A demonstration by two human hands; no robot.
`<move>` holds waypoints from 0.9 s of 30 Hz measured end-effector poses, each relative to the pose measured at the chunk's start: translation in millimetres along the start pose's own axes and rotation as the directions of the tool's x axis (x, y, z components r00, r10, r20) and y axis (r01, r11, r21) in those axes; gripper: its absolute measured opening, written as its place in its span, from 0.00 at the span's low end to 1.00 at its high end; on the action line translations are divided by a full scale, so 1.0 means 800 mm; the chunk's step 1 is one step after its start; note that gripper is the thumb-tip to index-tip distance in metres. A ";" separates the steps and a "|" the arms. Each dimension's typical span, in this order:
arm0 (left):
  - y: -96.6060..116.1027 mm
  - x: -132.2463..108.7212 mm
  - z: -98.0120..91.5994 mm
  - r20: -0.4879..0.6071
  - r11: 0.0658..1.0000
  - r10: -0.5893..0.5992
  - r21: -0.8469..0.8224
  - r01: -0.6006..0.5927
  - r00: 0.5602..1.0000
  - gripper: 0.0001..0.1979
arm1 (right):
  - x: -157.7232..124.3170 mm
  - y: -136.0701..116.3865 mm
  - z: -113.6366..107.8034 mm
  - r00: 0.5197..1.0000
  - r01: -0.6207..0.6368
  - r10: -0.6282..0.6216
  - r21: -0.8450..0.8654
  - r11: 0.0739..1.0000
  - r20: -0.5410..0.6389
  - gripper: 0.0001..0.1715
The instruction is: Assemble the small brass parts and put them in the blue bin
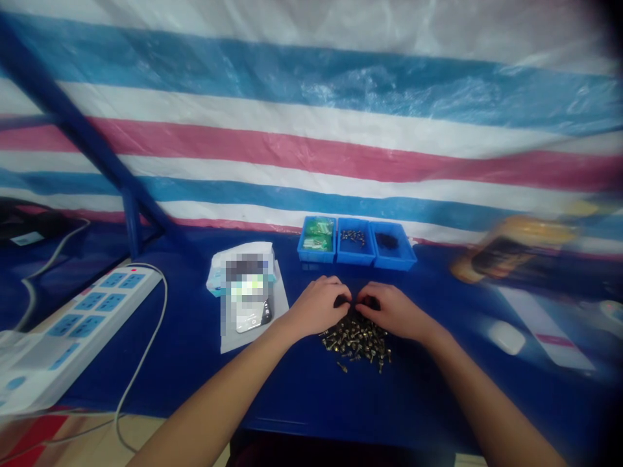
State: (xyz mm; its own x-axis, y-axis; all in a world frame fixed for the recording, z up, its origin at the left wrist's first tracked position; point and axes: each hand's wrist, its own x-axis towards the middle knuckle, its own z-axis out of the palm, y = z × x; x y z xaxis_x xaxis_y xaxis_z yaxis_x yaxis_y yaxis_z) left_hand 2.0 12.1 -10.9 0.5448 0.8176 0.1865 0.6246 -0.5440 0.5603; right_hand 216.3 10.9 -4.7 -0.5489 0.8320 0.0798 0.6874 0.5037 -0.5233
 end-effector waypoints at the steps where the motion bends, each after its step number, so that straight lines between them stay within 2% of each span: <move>1: 0.000 0.000 0.000 0.002 1.000 -0.001 -0.001 0.001 1.000 0.06 | 0.000 -0.001 0.001 1.000 -0.006 0.006 -0.004 1.000 -0.006 0.05; 17: -0.002 0.001 0.001 0.010 1.000 0.010 0.022 -0.010 1.000 0.07 | 0.002 0.000 0.004 1.000 -0.004 0.005 0.030 1.000 -0.028 0.05; 23: -0.003 0.002 0.000 0.009 0.999 0.013 0.038 -0.013 1.000 0.09 | 0.004 -0.001 -0.001 0.996 -0.045 0.055 0.139 0.989 -0.066 0.06; 27: -0.002 0.001 -0.001 0.012 0.999 0.019 0.048 -0.019 1.000 0.08 | 0.004 0.002 -0.002 0.984 -0.076 0.110 0.222 0.972 -0.143 0.07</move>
State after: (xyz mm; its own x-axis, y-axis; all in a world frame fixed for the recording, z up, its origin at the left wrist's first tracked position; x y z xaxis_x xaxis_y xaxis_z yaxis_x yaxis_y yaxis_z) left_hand 0.7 13.8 -11.1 0.5627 0.8051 0.1875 0.6403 -0.5679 0.5173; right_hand 216.4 14.7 -3.6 -0.3964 0.9070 0.1421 0.6042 0.3743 -0.7034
